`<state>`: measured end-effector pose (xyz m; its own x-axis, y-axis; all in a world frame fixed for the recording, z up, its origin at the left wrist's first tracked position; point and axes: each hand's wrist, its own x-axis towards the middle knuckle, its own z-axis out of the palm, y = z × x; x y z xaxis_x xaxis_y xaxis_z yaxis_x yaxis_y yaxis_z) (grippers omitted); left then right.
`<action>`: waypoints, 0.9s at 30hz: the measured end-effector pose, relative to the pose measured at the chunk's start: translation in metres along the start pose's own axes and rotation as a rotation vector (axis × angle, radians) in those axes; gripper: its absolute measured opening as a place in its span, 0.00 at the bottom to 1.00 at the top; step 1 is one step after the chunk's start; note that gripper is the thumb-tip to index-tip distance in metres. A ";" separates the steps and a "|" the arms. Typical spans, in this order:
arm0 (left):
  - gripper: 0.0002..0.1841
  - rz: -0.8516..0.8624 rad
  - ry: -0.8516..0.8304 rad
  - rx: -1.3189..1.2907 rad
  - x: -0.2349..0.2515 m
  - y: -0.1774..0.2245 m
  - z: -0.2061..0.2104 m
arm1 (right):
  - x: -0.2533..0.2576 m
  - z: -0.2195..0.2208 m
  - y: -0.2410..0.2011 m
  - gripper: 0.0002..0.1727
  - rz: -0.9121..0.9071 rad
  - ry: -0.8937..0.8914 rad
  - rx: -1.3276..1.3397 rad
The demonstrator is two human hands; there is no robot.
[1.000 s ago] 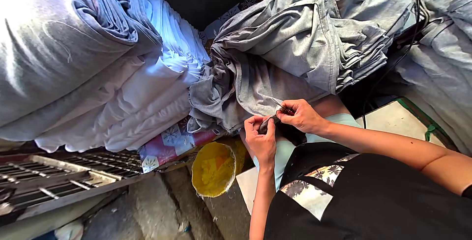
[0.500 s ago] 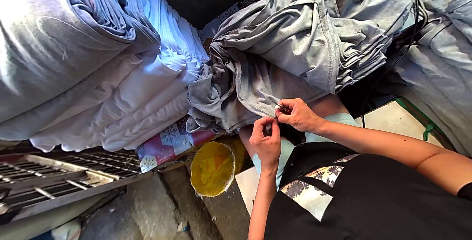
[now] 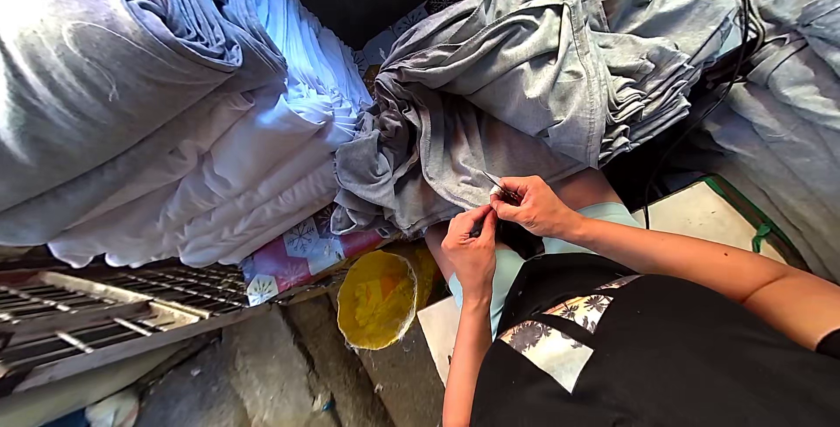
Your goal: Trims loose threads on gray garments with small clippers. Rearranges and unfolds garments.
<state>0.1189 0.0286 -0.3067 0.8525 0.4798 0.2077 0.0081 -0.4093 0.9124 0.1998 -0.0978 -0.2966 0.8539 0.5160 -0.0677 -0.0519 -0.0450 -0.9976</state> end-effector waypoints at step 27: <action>0.04 0.031 -0.109 0.021 0.018 0.000 -0.012 | 0.030 -0.058 0.002 0.24 -0.754 -0.223 -0.838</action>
<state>0.1280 0.0470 -0.2990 0.9044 0.3797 0.1947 -0.0092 -0.4389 0.8985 0.2552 -0.1326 -0.3001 0.4068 0.7897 0.4593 0.8656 -0.1726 -0.4700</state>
